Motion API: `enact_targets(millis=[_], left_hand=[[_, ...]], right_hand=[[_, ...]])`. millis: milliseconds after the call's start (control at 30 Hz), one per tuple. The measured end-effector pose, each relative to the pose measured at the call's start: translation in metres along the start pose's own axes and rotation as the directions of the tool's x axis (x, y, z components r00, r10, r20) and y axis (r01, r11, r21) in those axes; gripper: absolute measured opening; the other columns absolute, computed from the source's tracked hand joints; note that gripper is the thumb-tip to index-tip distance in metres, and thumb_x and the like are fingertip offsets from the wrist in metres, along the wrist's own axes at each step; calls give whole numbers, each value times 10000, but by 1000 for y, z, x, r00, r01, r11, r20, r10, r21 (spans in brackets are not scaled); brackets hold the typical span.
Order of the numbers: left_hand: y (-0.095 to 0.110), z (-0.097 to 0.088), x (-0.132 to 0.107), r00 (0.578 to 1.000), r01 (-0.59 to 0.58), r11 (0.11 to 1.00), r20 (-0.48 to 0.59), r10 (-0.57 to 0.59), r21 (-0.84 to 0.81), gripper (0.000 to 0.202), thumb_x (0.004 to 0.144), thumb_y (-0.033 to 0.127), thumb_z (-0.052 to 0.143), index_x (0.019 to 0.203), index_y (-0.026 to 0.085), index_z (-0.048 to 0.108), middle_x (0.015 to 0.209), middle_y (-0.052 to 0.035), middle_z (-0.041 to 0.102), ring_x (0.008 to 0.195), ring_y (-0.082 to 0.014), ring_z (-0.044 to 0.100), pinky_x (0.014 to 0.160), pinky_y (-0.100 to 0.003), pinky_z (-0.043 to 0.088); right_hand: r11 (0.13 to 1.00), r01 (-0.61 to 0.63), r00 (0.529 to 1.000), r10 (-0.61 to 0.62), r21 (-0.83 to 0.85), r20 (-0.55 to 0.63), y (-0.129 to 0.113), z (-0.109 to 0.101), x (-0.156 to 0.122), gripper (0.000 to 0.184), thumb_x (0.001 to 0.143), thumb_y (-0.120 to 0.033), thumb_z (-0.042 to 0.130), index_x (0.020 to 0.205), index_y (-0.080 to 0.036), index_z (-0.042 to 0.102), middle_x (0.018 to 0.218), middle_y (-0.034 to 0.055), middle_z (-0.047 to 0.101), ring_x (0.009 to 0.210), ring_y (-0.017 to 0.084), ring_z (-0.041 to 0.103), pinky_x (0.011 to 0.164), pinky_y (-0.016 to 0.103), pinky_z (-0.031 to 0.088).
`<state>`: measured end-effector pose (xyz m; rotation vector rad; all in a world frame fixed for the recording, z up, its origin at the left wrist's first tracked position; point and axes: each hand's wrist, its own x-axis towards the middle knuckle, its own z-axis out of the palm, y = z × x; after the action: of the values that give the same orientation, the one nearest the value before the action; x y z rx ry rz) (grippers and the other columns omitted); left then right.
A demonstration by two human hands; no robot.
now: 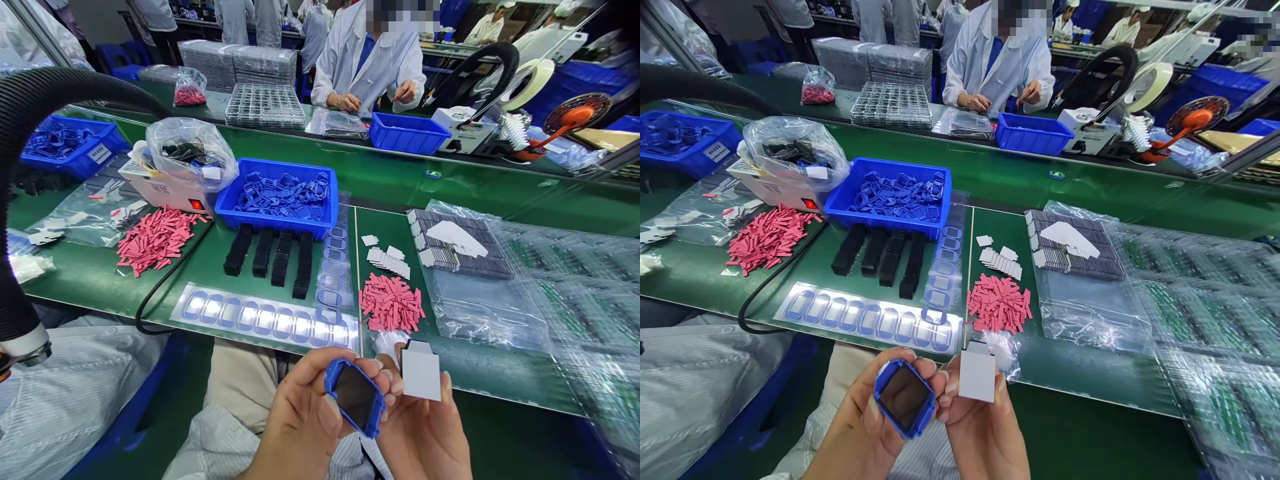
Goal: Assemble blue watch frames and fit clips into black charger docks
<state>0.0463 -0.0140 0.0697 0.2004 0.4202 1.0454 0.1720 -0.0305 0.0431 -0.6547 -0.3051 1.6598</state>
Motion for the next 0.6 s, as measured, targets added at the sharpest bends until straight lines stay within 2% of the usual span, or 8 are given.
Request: enact_targets(millis=[267, 467, 600], left_hand=[[-3, 2, 2, 1000, 0, 1000, 6, 1, -24, 267, 682, 297, 731, 938, 237, 690, 932, 4, 741, 901, -130, 664, 810, -212, 503], [-3, 3, 1, 1000, 4, 1000, -17, -4, -1, 260, 680, 306, 731, 928, 242, 689, 918, 3, 736, 908, -137, 657, 829, -231, 497], [-3, 3, 1, 999, 6, 1000, -36, -5, 20, 267, 670, 314, 736, 924, 244, 692, 922, -1, 737, 919, -148, 654, 823, -234, 497]], right_hand=[[996, 5, 1000, -7, 87, 27, -1, 3, 0, 222, 805, -450, 597, 905, -271, 680, 776, 27, 676, 684, 105, 627, 653, 199, 543], [995, 97, 995, -96, 5, -31, -3, 16, 6, 210, 771, -430, 642, 851, -243, 695, 672, 26, 656, 586, 107, 609, 568, 193, 538], [995, 99, 994, -101, -22, -53, -4, 13, 6, 209, 772, -440, 636, 845, -252, 692, 668, 26, 645, 589, 115, 600, 566, 211, 531]])
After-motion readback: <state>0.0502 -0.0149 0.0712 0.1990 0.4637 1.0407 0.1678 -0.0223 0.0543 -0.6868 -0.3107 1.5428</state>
